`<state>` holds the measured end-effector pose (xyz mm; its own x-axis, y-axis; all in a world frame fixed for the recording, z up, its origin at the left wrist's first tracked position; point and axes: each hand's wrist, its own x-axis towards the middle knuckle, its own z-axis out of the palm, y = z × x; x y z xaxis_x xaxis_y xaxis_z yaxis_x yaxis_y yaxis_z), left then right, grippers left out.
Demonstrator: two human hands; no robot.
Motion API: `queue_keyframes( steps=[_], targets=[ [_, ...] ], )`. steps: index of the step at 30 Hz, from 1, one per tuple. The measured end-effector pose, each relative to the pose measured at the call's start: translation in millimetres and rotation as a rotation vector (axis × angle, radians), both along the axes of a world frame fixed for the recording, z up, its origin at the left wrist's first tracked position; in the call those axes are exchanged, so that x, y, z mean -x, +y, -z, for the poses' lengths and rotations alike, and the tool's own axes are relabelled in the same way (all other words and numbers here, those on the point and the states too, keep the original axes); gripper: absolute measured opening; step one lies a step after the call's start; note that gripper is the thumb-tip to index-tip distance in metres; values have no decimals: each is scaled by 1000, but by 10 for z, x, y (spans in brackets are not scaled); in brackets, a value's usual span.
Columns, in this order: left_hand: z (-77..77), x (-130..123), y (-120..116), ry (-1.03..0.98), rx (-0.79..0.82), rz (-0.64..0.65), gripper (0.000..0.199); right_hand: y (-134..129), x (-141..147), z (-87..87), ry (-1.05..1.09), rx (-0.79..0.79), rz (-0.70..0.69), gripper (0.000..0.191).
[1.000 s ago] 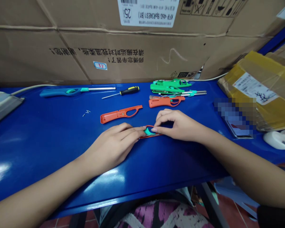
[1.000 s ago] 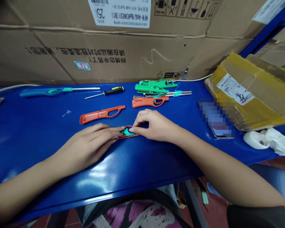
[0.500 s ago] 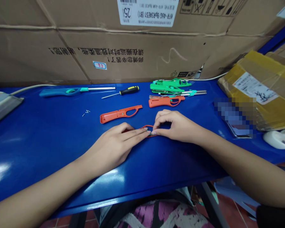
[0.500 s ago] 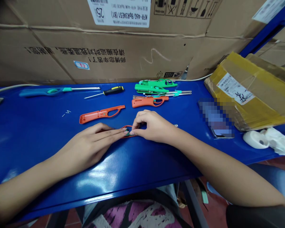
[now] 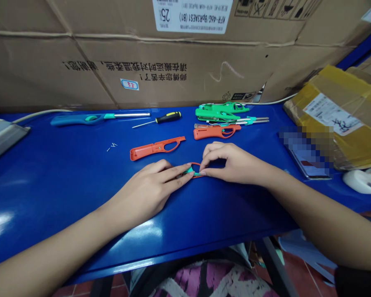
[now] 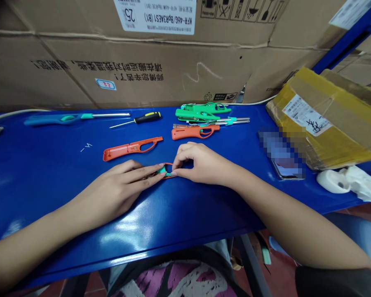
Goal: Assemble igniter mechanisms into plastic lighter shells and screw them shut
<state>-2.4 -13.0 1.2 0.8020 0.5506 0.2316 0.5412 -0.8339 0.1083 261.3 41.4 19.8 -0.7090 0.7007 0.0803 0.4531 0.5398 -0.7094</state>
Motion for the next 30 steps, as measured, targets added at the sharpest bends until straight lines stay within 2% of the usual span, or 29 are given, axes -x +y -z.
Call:
queue_keyframes(
  steps=[6,11,15,21,27,30],
  targets=[
    [2,-3,-4,-9,-10,-4,50,5,10,-1,-8,12,18,4],
    [3,11,-6,-9,-11,3,50,62,-101,-94,-55,-3,55,11],
    [0,25,-6,-19,-11,3,48,93,-166,-161,-172,48,47,17],
    [-26,13,-4,15,-34,11,48,97,-175,-142,-228,152,83,24],
    [-25,20,-64,159,-113,4,50,52,-117,-115,-134,56,58,16],
    [-19,38,-80,157,-131,10,50,17,-42,-80,-49,-35,39,13]
  ],
)
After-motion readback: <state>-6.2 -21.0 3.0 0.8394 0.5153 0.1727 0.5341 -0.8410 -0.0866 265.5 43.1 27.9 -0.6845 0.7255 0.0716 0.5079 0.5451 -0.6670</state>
